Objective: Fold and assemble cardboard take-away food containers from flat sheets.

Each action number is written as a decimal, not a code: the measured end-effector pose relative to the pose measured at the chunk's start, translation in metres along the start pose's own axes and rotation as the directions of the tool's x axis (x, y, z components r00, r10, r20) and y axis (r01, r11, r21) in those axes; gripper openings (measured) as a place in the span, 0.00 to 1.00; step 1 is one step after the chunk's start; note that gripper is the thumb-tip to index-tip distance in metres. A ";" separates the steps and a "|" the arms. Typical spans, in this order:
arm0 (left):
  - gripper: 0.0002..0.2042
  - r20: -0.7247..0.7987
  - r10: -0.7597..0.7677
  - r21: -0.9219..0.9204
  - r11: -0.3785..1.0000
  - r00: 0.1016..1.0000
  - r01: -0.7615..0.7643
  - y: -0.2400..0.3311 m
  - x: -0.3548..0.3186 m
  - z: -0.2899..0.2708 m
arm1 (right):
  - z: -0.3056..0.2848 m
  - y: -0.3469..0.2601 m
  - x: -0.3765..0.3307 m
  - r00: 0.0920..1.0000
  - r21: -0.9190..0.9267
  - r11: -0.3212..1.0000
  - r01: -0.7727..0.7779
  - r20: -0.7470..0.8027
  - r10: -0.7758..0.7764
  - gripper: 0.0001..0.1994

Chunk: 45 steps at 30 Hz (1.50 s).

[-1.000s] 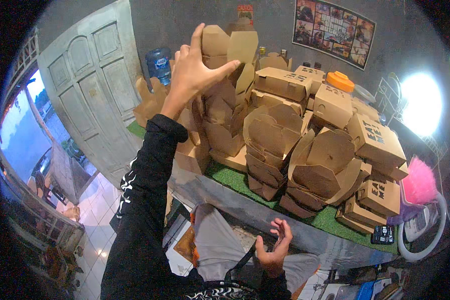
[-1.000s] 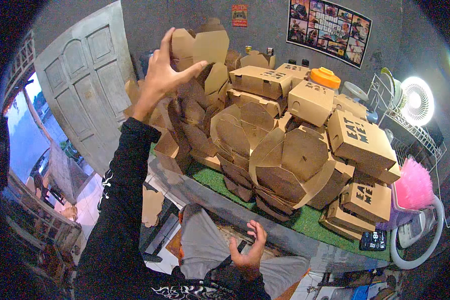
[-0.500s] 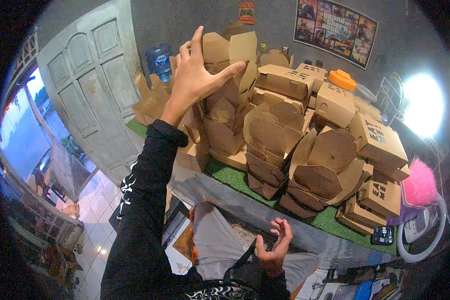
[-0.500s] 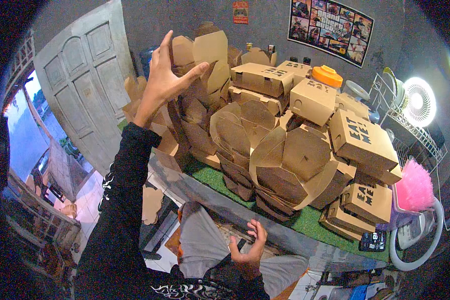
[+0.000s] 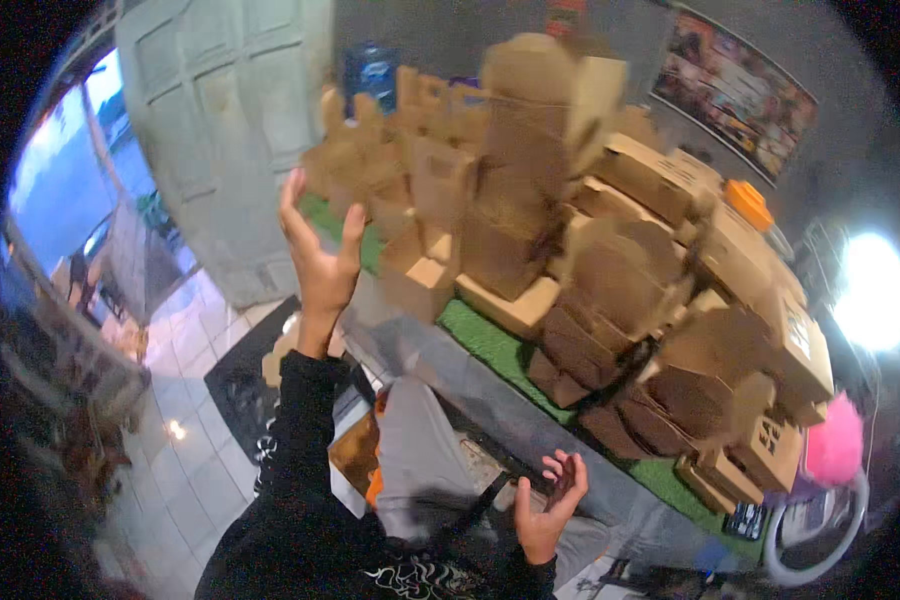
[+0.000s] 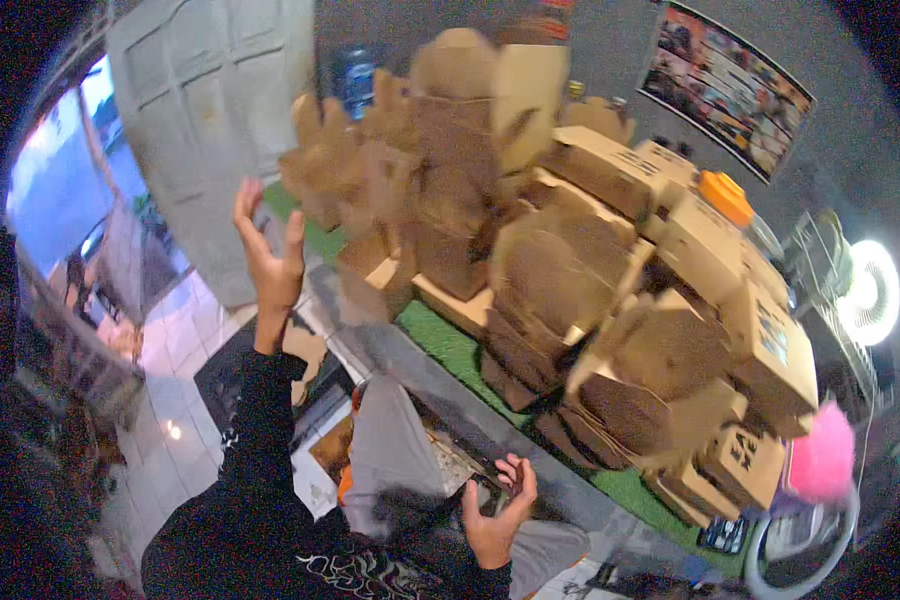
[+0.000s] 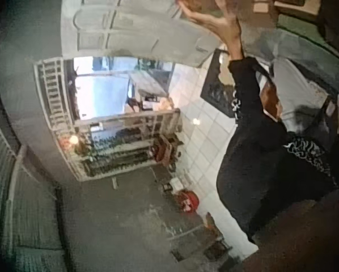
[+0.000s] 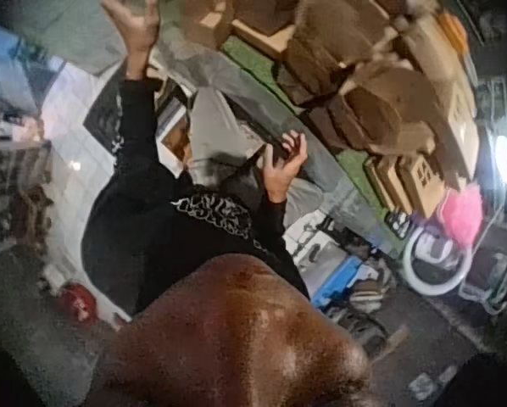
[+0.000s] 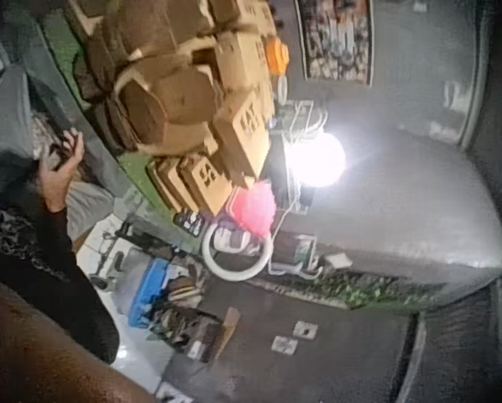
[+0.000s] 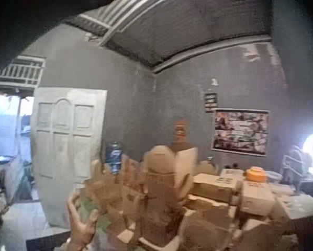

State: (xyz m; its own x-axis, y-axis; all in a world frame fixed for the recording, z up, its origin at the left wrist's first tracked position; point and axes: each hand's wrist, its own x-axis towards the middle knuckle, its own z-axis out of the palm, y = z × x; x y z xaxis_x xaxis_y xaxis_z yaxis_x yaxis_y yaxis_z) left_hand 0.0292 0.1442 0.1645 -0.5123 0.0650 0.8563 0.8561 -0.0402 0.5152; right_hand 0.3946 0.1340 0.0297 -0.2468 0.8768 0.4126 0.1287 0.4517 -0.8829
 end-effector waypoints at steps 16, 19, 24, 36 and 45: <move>0.38 -0.058 -0.803 0.632 0.430 0.593 0.644 -0.327 -0.399 -0.142 | 0.056 0.018 0.000 0.923 -0.548 0.834 -0.071 0.280 0.262 0.34; 0.37 -0.107 -0.838 0.696 0.322 0.536 0.642 -0.354 -0.416 -0.151 | 0.072 0.026 -0.004 0.876 -0.591 0.804 -0.060 0.354 0.326 0.34; 0.42 -0.106 -0.903 0.895 0.096 0.417 0.435 -0.414 -0.427 -0.147 | 0.087 0.043 -0.014 0.704 -0.666 0.743 0.058 0.555 0.443 0.33; 0.07 0.088 -0.821 0.994 0.110 0.564 0.003 -0.486 -0.466 -0.148 | 0.084 0.070 -0.042 0.654 -0.744 0.639 0.193 0.584 0.482 0.33; 0.10 0.024 -0.955 0.962 0.103 0.297 0.252 -0.489 -0.388 -0.153 | 0.093 0.080 -0.044 0.596 -0.668 0.732 0.133 0.644 0.480 0.31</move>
State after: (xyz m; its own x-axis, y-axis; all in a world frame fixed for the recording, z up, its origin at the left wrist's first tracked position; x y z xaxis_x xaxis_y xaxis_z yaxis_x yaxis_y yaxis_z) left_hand -0.2011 -0.0137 -0.4141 -0.9677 0.0820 -0.2383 0.0244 0.9716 0.2353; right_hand 0.3269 0.1161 -0.0802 -0.7038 0.6334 -0.3218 0.7033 0.5571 -0.4416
